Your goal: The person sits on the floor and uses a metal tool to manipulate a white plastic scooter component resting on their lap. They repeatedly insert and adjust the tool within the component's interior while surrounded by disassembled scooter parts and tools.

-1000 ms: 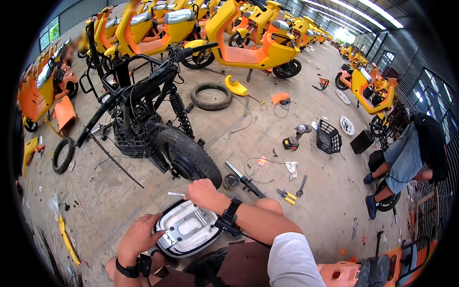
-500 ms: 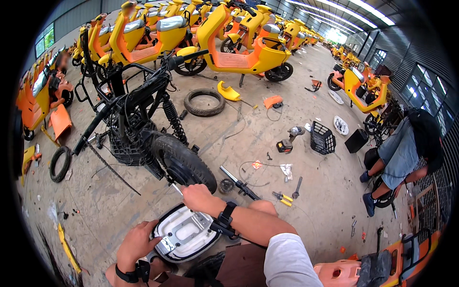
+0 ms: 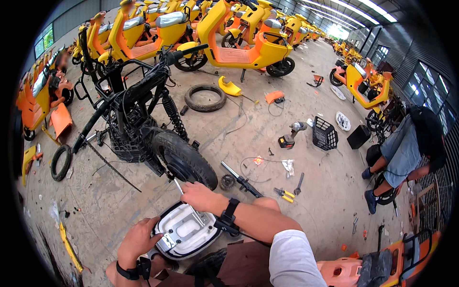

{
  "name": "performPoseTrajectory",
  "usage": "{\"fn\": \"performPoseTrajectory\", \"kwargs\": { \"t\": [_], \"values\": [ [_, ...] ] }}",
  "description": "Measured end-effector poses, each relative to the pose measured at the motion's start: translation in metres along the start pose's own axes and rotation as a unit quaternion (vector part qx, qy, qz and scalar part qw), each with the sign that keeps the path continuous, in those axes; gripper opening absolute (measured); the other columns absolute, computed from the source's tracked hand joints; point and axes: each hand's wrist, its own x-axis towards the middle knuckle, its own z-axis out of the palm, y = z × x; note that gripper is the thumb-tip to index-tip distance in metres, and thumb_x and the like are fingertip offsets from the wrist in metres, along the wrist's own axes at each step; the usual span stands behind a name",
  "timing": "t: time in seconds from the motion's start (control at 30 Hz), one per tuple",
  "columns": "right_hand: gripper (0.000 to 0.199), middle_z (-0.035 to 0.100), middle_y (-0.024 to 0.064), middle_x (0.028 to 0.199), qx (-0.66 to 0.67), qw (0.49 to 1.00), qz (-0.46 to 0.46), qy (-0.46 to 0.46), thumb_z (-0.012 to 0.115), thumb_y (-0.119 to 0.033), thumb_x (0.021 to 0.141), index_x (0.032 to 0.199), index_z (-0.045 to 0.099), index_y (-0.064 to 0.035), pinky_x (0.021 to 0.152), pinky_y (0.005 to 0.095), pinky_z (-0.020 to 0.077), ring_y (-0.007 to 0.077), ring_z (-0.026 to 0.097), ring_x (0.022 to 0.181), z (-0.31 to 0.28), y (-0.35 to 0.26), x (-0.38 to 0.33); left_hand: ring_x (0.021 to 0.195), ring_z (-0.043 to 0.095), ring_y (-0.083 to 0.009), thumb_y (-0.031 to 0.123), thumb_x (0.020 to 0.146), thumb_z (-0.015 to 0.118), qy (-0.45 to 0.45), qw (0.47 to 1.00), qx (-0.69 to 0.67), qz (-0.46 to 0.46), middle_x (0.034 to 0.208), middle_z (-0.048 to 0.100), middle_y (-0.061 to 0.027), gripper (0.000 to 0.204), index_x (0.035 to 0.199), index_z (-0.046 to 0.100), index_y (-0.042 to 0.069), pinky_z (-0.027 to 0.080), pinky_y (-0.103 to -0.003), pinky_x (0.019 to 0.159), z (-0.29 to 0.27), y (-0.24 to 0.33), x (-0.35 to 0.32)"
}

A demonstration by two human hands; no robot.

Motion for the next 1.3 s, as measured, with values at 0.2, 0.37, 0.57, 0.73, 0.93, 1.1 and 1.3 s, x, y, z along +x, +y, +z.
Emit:
{"fn": "performPoseTrajectory", "kwargs": {
  "t": [0.2,0.37,0.57,0.73,0.93,1.1,1.3],
  "values": [
    [0.02,0.048,0.0155,0.138,-0.094,0.989,-0.017,0.109,0.066,-0.01,0.074,0.093,0.072,-0.009,0.105,0.0491,0.0359,0.0303,0.037,0.136,0.007,-0.002,-0.004,0.097,0.063,-0.0378,0.023,0.081,0.071,0.011,1.0,-0.001,0.009,0.104,0.065,-0.0178,0.047,0.123,0.058,0.005,0.051,-0.044,0.083,-0.001,0.0,-0.001],
    [0.02,0.043,0.0145,0.146,-0.086,0.993,-0.031,0.076,0.066,-0.01,0.075,0.094,0.073,-0.0096,0.11,0.0533,0.0308,0.0306,0.029,0.143,0.012,0.0,0.0,0.094,0.063,-0.0378,0.022,0.082,0.07,0.029,0.998,-0.003,0.051,0.099,0.065,-0.0169,0.043,0.121,0.059,0.005,0.051,-0.044,0.08,0.008,0.009,0.007],
    [0.016,0.048,0.013,0.142,-0.155,0.983,-0.058,0.077,0.065,-0.014,0.076,0.09,0.072,-0.0091,0.112,0.0566,0.0285,0.0297,0.028,0.144,0.022,0.0,0.004,0.09,0.063,-0.0378,0.021,0.084,0.068,0.043,0.993,-0.014,0.111,0.095,0.065,-0.017,0.038,0.118,0.061,0.005,0.051,-0.044,0.077,0.018,0.019,0.024],
    [0.013,0.056,0.0102,0.133,-0.241,0.957,-0.123,0.104,0.064,-0.02,0.076,0.082,0.071,-0.0105,0.115,0.059,0.0214,0.0285,0.028,0.144,0.029,-0.002,0.005,0.089,0.063,-0.0381,0.022,0.085,0.068,0.041,0.993,-0.007,0.111,0.095,0.065,-0.0176,0.037,0.117,0.062,0.005,0.051,-0.045,0.077,0.02,0.021,0.029],
    [0.014,0.066,0.008,0.102,-0.254,0.961,-0.085,0.066,0.063,-0.022,0.075,0.076,0.073,-0.0126,0.117,0.0591,0.0183,0.0299,0.043,0.133,0.03,-0.004,0.006,0.09,0.063,-0.0388,0.023,0.086,0.067,0.023,0.993,-0.014,0.112,0.097,0.065,-0.0182,0.038,0.118,0.062,0.005,0.051,-0.046,0.078,0.02,0.028,0.032],
    [0.016,0.071,0.0062,0.087,-0.294,0.954,0.026,-0.051,0.063,-0.022,0.078,0.081,0.076,-0.0135,0.114,0.0558,0.0231,0.0303,0.061,0.106,0.036,-0.004,0.016,0.08,0.067,-0.0298,0.017,0.088,0.066,0.049,0.985,-0.146,0.078,0.092,0.069,-0.0171,0.047,0.131,0.053,0.003,0.053,-0.038,0.074,0.013,0.036,0.037],
    [0.022,0.073,0.0084,0.083,-0.208,0.978,0.004,-0.006,0.057,-0.022,0.087,0.081,0.076,-0.0129,0.104,0.0523,0.0325,0.0307,0.066,0.097,0.042,-0.004,0.024,0.071,0.064,-0.0122,0.013,0.093,0.062,0.021,0.919,-0.393,0.022,0.077,0.069,-0.0089,0.055,0.142,0.041,-0.001,0.052,-0.029,0.066,-0.011,0.064,0.05]
  ]
}}
